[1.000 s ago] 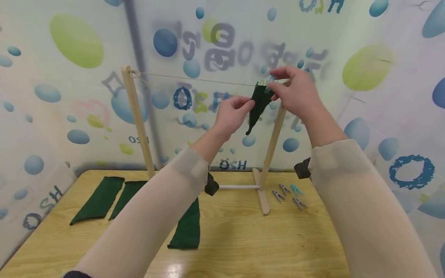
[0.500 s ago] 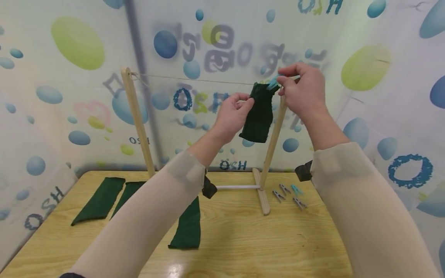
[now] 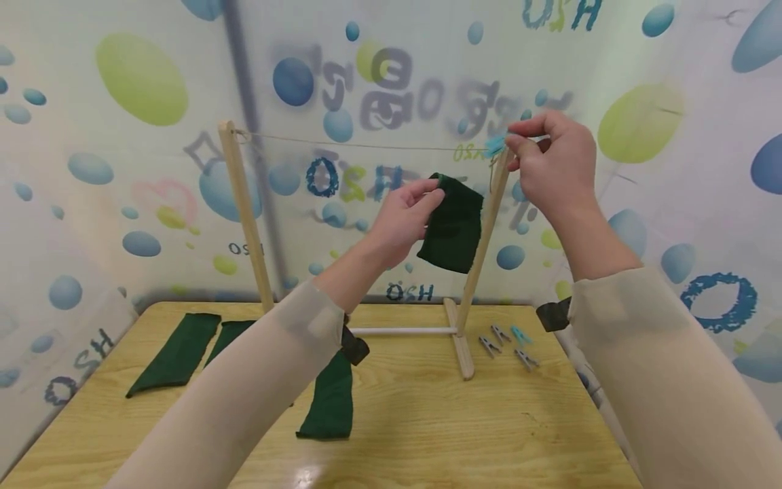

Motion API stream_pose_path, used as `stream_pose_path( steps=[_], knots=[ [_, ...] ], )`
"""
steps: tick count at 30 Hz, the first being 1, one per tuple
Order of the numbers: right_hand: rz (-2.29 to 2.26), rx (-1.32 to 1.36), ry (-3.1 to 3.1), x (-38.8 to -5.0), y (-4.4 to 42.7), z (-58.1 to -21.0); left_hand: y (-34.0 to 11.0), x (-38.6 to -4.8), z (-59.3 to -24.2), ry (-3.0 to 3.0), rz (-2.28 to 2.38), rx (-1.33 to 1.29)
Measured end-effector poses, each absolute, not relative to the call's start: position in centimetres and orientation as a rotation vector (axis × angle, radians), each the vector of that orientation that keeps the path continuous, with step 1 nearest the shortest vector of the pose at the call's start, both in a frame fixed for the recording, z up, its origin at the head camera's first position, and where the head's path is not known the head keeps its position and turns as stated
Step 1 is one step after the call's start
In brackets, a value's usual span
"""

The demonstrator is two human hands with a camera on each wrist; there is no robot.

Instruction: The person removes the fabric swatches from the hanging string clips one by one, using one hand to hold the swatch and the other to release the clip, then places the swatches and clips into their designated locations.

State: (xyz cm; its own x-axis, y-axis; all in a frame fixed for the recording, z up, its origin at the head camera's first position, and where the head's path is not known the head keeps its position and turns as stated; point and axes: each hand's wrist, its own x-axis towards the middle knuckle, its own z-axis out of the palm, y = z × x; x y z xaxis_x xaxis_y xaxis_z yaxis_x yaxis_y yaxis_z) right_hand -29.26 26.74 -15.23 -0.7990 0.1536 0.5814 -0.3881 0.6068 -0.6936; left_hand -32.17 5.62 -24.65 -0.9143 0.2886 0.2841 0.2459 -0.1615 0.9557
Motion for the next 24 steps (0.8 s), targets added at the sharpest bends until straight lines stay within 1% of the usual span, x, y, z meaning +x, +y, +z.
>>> stream_pose_path(
  steps=[9, 17, 24],
  knots=[
    [1.158, 0.184, -2.243, -27.5, 28.3, -17.3, 3.8, -31.2, -26.6, 1.872, 2.267, 0.532],
    [1.124, 0.144, -2.315, -26.1, 30.3, -21.4, 1.2, -29.7, -30.6, 1.825, 2.210, 0.449],
    [1.200, 0.116, -2.346, -25.2, 32.3, -25.4, -0.5, -28.4, -34.0, 1.789, 2.224, 0.353]
  ],
)
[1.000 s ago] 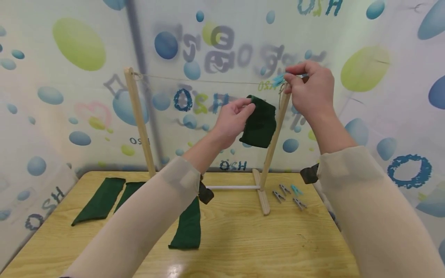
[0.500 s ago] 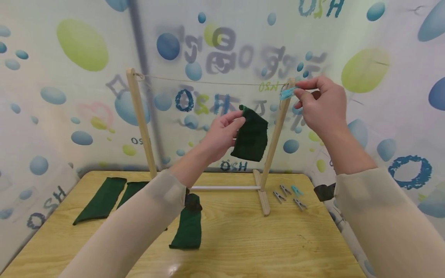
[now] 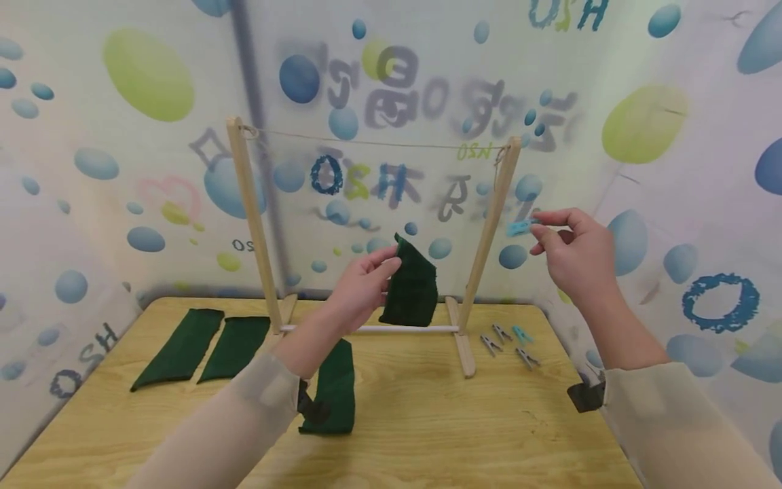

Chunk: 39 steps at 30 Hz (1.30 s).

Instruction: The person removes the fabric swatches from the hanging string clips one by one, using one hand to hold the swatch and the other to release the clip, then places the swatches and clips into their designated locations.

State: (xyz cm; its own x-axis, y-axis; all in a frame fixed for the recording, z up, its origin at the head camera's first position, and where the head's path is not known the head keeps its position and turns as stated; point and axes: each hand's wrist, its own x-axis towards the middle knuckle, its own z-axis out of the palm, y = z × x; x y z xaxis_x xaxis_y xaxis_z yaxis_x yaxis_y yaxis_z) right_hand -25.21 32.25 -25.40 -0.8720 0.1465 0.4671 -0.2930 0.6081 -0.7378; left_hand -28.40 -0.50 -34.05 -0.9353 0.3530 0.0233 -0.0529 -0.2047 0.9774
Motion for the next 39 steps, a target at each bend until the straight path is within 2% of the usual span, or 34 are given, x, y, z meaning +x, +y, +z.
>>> stream_pose_path(
  steps=[6, 14, 23, 39],
  knots=[
    [1.294, 0.044, -2.355, -24.4, 33.8, -30.0, -1.6, -27.1, -36.0, 1.781, 2.203, 0.314],
    [1.299, -0.197, -2.446, -23.0, 35.9, -36.6, -2.2, -26.2, -38.5, 1.754, 2.174, 0.289],
    [1.308, -0.377, -2.533, -22.4, 37.4, -41.6, -2.4, -25.7, -40.4, 1.747, 2.188, 0.242],
    [1.243, -0.359, -2.924, -22.0, 39.3, -48.8, -2.2, -24.5, -43.3, 1.760, 2.150, 0.208]
  ],
)
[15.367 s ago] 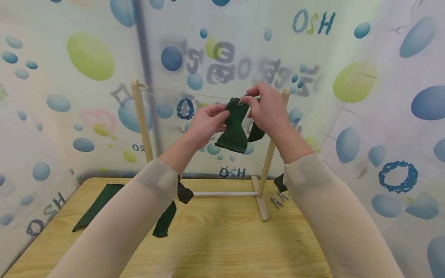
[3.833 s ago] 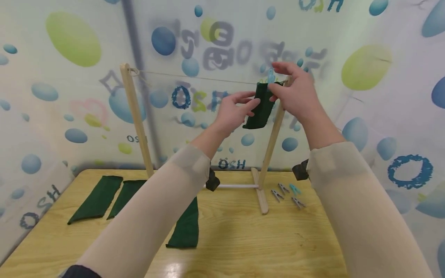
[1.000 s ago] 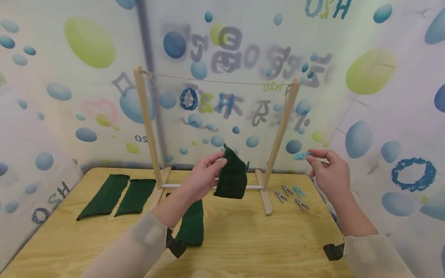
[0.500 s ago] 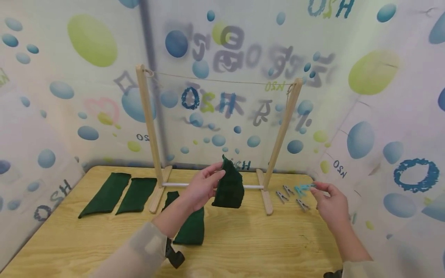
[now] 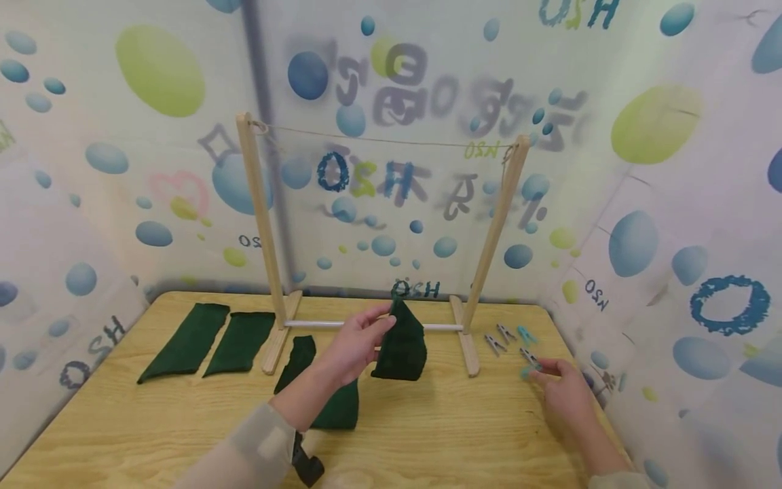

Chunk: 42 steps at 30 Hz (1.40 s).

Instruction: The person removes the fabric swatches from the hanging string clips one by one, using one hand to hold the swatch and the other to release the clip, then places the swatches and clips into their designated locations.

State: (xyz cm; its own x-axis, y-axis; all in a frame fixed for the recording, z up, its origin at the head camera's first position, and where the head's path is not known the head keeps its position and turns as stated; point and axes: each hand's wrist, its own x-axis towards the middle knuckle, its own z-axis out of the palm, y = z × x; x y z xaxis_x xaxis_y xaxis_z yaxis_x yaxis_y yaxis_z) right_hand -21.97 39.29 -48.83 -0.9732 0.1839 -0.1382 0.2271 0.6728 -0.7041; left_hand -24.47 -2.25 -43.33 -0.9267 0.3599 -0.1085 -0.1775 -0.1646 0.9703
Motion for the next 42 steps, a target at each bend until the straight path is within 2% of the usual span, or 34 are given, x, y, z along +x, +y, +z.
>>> stream_pose_path(
  steps=[7, 13, 26, 36, 42],
  knots=[
    [-1.267, 0.441, 2.775, -21.6, 39.5, -51.0, -2.0, -24.5, -44.4, 1.744, 2.148, 0.193],
    [-1.158, 0.366, 2.791, -21.5, 39.6, -52.1, -1.9, -24.4, -45.1, 1.774, 2.116, 0.198],
    [-1.021, 0.202, 2.838, -21.9, 39.4, -52.3, -1.8, -24.3, -46.2, 1.823, 2.071, 0.181],
    [-1.022, 0.221, 2.822, -22.0, 39.4, -52.2, -1.6, -24.1, -48.3, 1.850, 2.001, 0.184],
    [-1.012, 0.228, 2.831, -21.8, 39.3, -52.1, 0.0, -23.5, -48.8, 1.787, 1.994, 0.198]
  ],
)
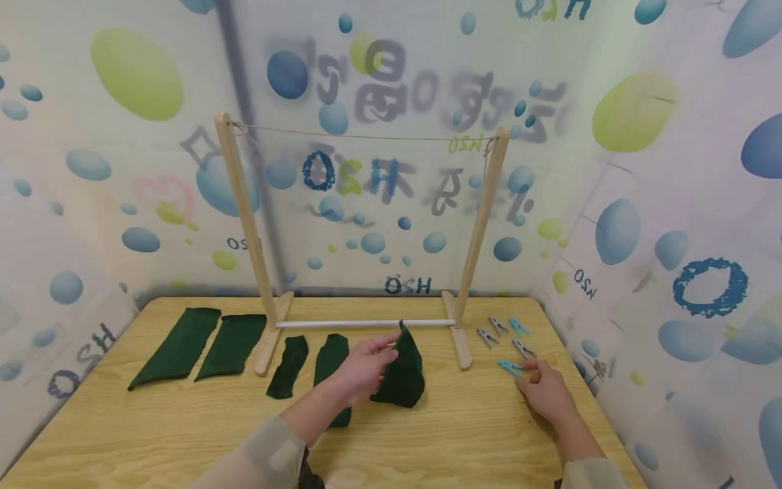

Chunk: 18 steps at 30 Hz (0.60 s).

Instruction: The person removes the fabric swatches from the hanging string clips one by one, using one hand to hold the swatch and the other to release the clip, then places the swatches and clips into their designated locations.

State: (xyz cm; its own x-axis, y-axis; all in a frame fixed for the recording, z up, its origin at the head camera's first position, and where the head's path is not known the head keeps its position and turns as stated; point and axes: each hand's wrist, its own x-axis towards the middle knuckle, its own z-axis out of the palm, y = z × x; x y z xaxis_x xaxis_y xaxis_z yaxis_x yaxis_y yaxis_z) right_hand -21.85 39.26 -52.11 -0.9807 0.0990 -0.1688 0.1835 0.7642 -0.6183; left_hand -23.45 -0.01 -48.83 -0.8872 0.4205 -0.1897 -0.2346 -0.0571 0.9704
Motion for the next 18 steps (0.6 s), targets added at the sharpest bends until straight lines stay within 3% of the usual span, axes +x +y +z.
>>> stream_pose_path(
  steps=[5, 11, 18],
  knots=[
    [-1.018, 0.226, 2.834, -21.8, 39.2, -52.0, 2.0, -23.2, -49.0, 1.668, 2.047, 0.141],
    [-1.007, 0.236, 2.825, -21.7, 39.1, -52.2, 2.7, -23.4, -49.5, 2.154, 1.837, 0.041],
    [-0.994, 0.236, 2.827, -21.9, 39.3, -52.2, 1.2, -23.9, -49.0, 2.383, 1.629, 0.172]
  ],
)
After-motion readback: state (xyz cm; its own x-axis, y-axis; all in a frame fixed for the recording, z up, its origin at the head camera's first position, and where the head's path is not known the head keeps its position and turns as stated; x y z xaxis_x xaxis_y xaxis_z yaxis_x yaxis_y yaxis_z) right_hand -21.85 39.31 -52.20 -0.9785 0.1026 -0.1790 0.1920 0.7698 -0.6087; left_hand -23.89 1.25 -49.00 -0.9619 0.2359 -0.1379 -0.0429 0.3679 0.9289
